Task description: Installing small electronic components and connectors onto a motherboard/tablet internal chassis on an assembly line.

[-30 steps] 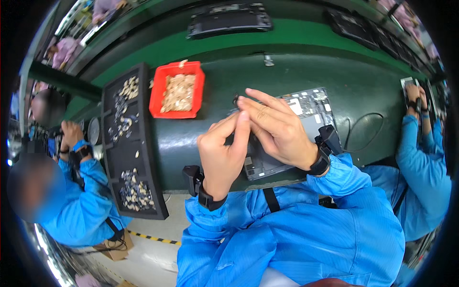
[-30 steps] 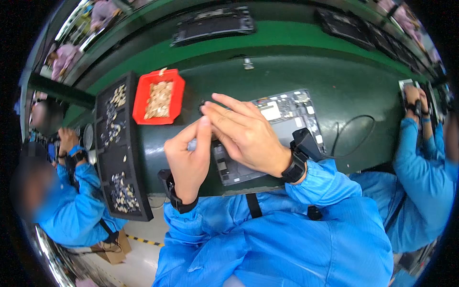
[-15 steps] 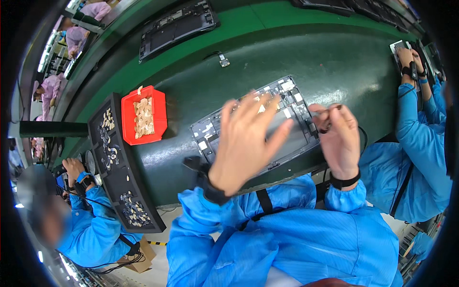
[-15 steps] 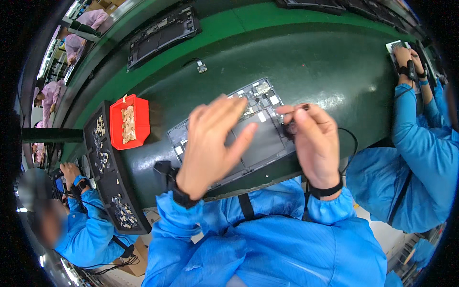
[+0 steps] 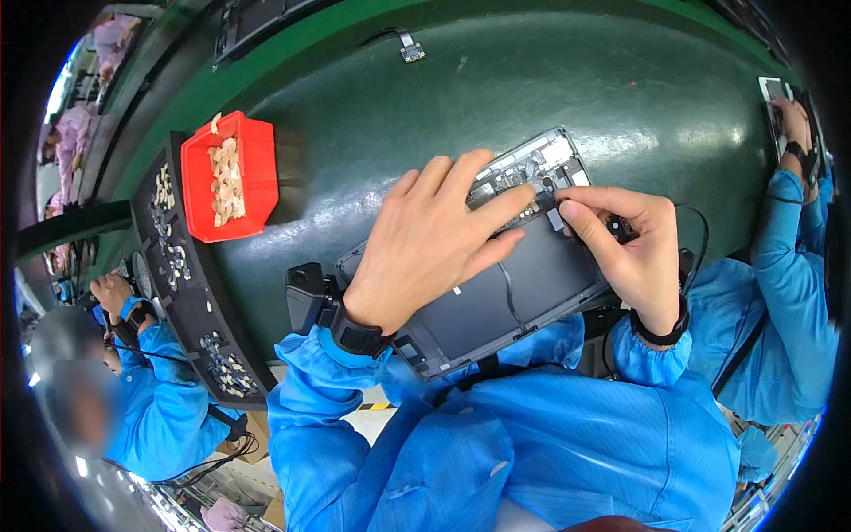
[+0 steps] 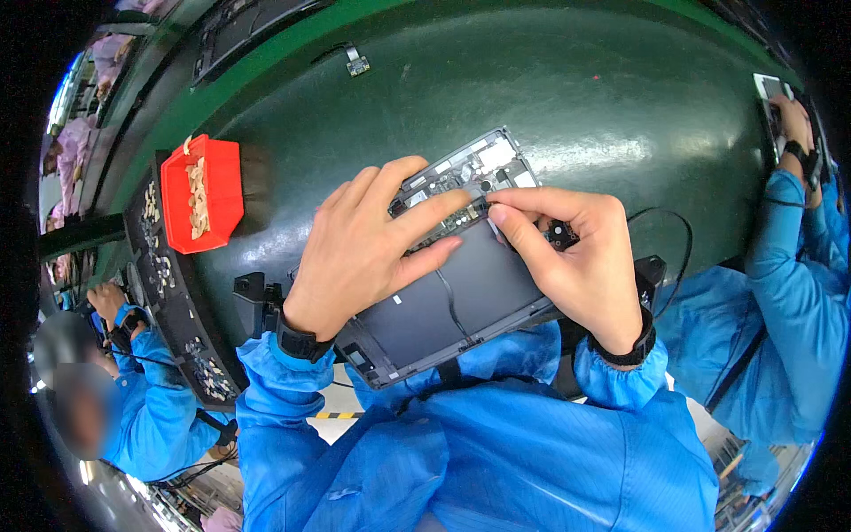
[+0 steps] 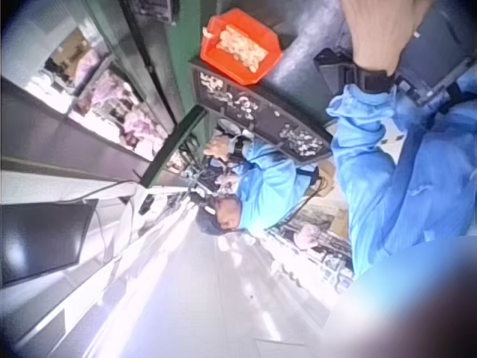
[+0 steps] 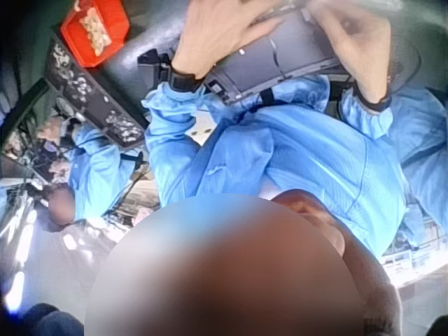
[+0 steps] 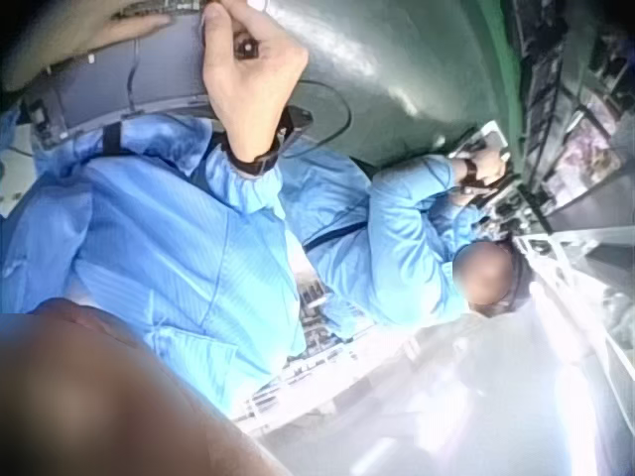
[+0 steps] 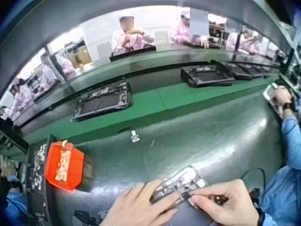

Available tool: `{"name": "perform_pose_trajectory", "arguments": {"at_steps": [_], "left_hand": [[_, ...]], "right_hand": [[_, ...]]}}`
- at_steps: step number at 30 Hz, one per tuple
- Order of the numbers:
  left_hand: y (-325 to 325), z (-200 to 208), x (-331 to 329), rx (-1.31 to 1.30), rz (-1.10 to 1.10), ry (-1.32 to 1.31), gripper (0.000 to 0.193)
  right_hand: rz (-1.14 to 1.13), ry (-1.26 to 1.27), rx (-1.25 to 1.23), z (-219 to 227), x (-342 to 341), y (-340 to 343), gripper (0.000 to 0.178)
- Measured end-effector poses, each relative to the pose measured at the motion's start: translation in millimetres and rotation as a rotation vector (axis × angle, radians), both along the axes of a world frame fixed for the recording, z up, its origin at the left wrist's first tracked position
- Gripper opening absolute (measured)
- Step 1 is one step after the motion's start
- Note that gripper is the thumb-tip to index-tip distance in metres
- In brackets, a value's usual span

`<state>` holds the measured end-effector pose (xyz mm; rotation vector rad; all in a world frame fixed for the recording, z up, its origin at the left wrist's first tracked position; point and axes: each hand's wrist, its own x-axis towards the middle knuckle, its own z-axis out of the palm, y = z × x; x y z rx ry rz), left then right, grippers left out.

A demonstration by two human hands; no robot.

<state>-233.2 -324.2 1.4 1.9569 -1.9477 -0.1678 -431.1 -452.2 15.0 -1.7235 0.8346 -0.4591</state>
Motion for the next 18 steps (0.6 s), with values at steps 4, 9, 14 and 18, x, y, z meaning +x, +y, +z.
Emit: {"name": "perform_pose_trajectory", "arguments": {"at_steps": [4,9,14,18], "left_hand": [[1.0,-7.7,2.9,-0.077,-0.032,0.005,0.04],[4.6,-13.1,7.2,-0.135,-0.024,0.069,0.037],[3.6,-12.9,8.1,-0.132,-0.015,0.115,0.038],[4.5,-10.7,7.6,-0.114,-0.009,0.104,0.04]], "right_hand": [[-0.032,0.126,-0.09,1.1,12.4,0.0,0.013],[-0.076,0.14,-0.055,0.1,22.8,3.5,0.01],[-0.079,0.18,-0.101,1.6,25.3,5.9,0.009],[-0.101,0.177,-0.096,-2.5,26.5,10.0,0.008]]}}
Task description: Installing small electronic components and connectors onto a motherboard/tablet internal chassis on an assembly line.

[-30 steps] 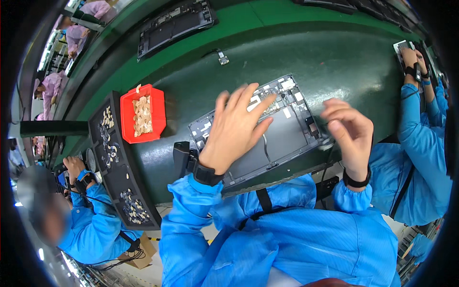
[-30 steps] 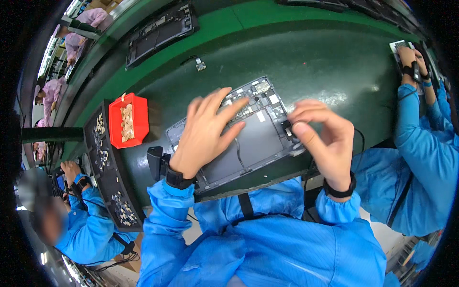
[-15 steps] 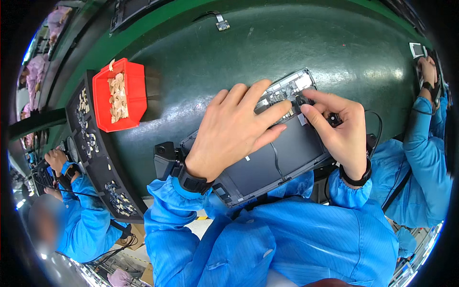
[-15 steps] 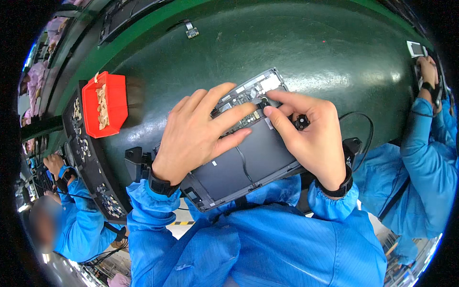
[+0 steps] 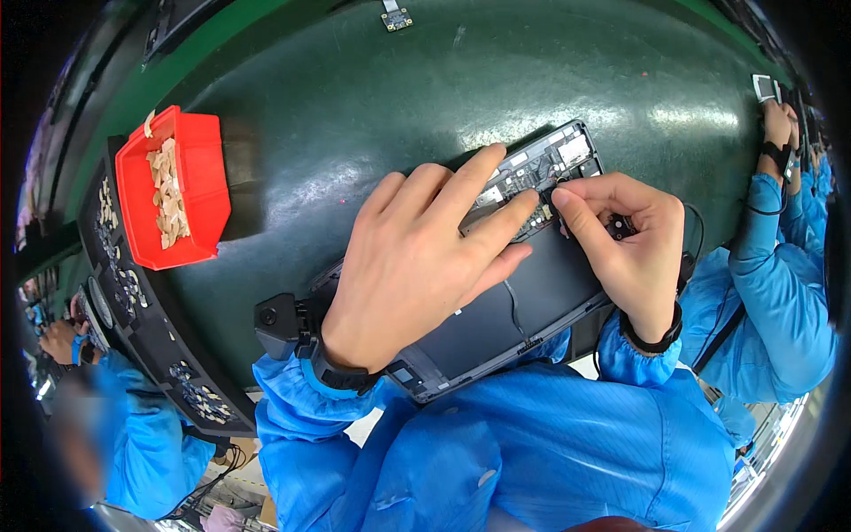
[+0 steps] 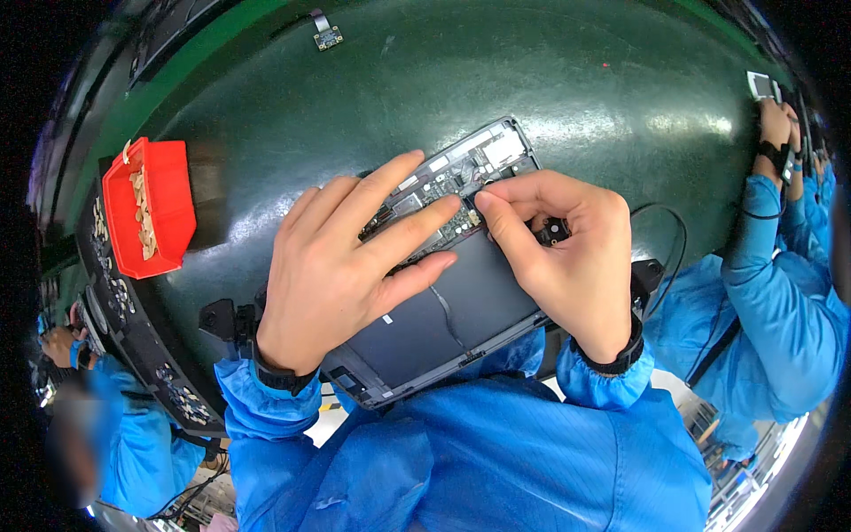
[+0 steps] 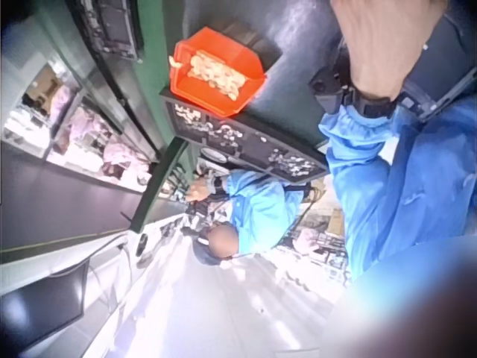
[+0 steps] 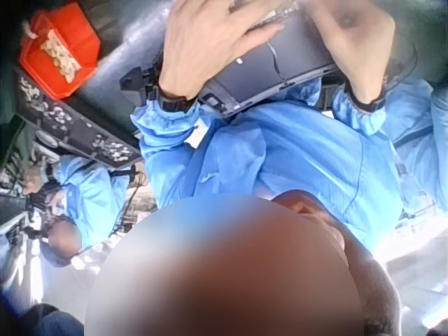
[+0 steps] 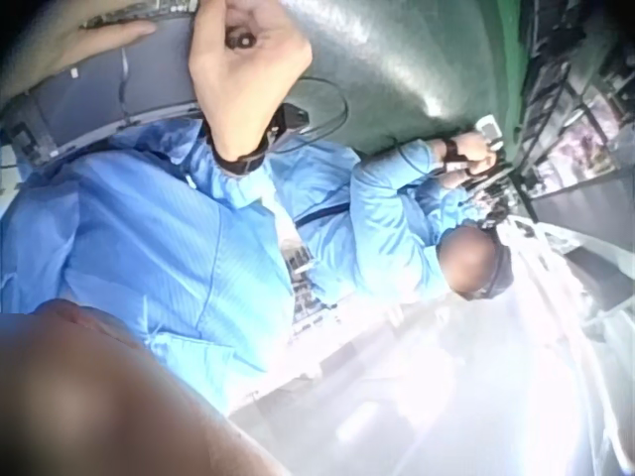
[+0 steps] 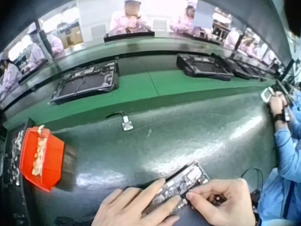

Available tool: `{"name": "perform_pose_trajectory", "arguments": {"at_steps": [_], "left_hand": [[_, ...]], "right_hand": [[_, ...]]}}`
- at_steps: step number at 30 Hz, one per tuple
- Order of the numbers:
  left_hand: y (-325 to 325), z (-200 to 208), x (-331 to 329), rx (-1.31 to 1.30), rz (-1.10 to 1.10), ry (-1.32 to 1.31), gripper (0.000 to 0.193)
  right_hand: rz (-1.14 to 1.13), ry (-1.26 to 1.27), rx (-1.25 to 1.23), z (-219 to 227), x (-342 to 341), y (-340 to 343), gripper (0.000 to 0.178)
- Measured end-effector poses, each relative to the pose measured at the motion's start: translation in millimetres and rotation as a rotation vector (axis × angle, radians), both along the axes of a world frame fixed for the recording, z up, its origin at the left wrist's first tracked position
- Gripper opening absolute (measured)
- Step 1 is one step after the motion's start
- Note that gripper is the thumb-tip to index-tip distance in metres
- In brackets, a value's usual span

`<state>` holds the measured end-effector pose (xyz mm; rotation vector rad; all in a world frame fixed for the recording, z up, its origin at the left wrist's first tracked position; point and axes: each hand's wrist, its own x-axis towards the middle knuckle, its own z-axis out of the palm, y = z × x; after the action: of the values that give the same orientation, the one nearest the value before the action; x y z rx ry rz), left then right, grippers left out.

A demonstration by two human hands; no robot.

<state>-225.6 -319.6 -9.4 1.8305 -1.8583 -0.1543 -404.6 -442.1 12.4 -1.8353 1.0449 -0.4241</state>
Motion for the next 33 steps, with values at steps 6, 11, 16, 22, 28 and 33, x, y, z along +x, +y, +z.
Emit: {"name": "perform_pose_trajectory", "arguments": {"at_steps": [6,11,16,22,28,33], "left_hand": [[1.5,-1.9,-0.1,0.003,0.005,0.026,0.041],[1.4,-1.9,-1.0,0.001,0.01,0.019,0.043],[1.0,-0.9,-1.4,0.006,0.012,0.03,0.043],[1.5,-2.0,-1.8,-0.019,0.017,0.01,0.043],[3.2,-5.5,-1.3,-0.067,0.02,0.025,0.041],[4.2,-4.6,-1.8,-0.07,0.02,0.026,0.04]], "right_hand": [[-0.021,-0.016,0.004,0.1,0.4,2.2,0.009],[-0.016,-0.018,0.022,-0.5,0.0,1.4,0.008],[-0.015,-0.014,0.028,0.3,0.2,1.3,0.008],[-0.009,-0.016,0.003,0.0,1.4,3.1,0.008],[-0.006,-0.008,-0.001,0.4,2.5,3.5,0.007],[-0.001,-0.002,-0.008,1.3,3.1,4.9,0.007]]}}
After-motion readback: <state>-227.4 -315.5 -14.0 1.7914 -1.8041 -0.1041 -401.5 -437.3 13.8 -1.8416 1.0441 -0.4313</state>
